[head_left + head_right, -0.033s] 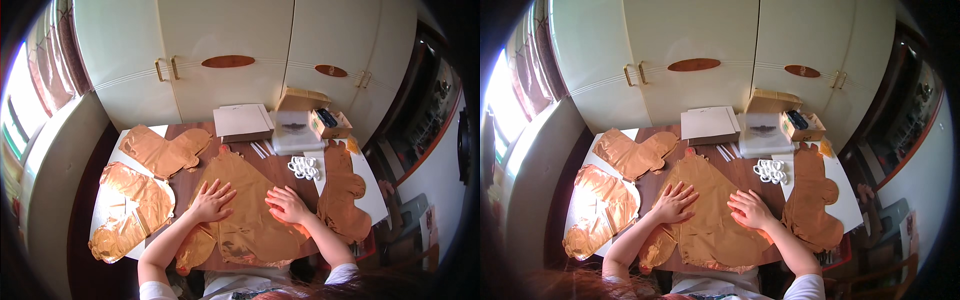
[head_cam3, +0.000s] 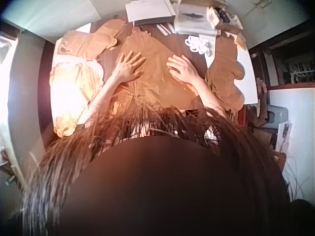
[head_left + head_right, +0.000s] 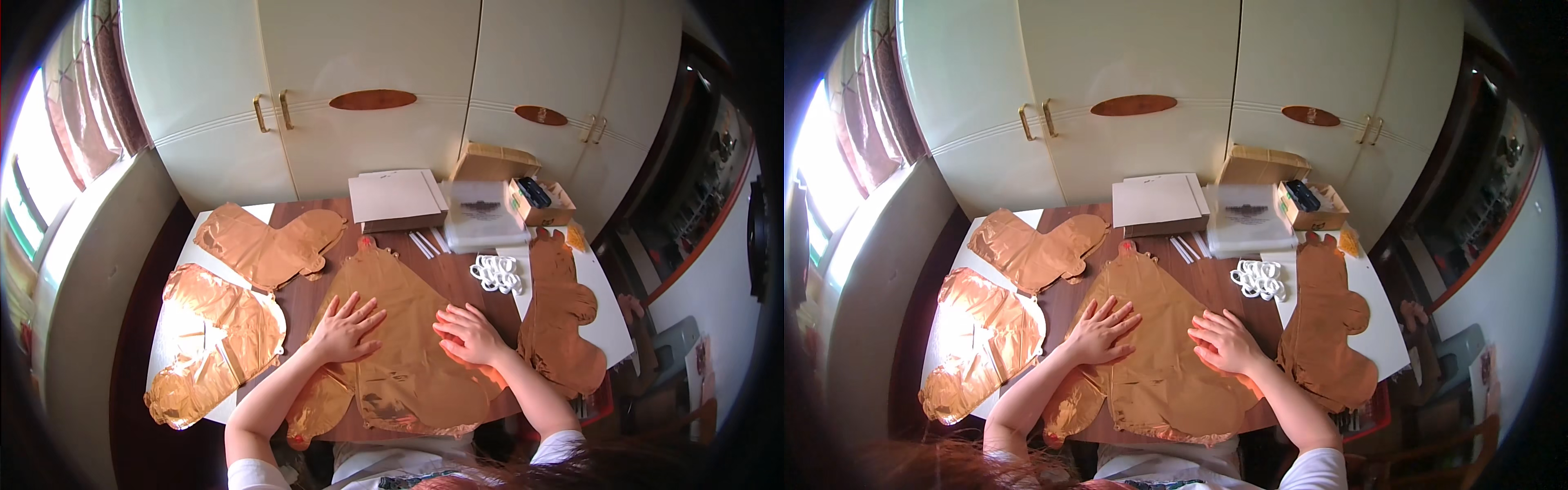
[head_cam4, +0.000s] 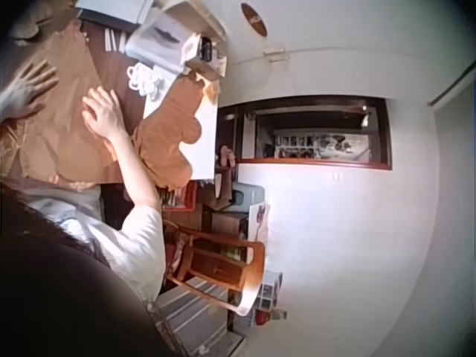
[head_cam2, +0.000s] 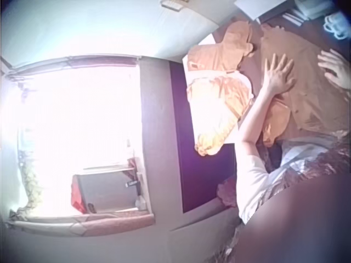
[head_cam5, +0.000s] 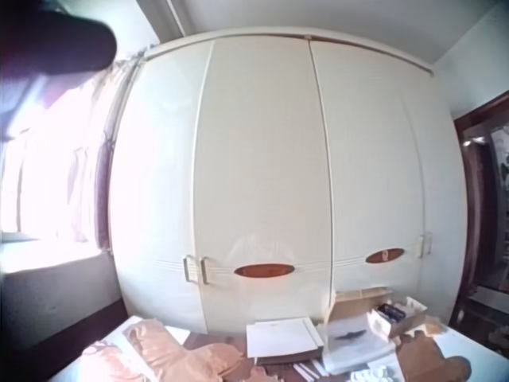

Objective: Folding and packaging foil balloons into plastic sleeves with cardboard inserts.

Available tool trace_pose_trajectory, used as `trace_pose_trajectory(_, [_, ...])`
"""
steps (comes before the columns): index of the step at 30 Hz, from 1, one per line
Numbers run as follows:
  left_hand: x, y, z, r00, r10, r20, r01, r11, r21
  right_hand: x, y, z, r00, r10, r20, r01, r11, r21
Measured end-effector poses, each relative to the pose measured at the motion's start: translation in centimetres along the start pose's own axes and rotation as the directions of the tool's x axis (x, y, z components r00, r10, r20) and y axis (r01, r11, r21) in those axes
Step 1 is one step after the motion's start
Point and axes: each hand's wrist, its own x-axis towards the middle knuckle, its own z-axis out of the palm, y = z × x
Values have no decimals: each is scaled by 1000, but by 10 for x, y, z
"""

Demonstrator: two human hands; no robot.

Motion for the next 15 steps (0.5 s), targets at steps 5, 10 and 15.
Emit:
trace_pose_trajectory(5, [0,-4,1,1000,-4,-14,3,998,-69,0,1,1,1000,-2,-3,2,1000,-4])
trace_pose_trajectory(10, [2,-5,0,1000,-4,-3,4,997,-74,0,1,-1,1000,-2,-11,3,1000,8])
trace_pose_trajectory(15, [3,-5,-3,1000,-12,13,13,994,-106,0,3,1,1000,-3,-20,3,1000,12])
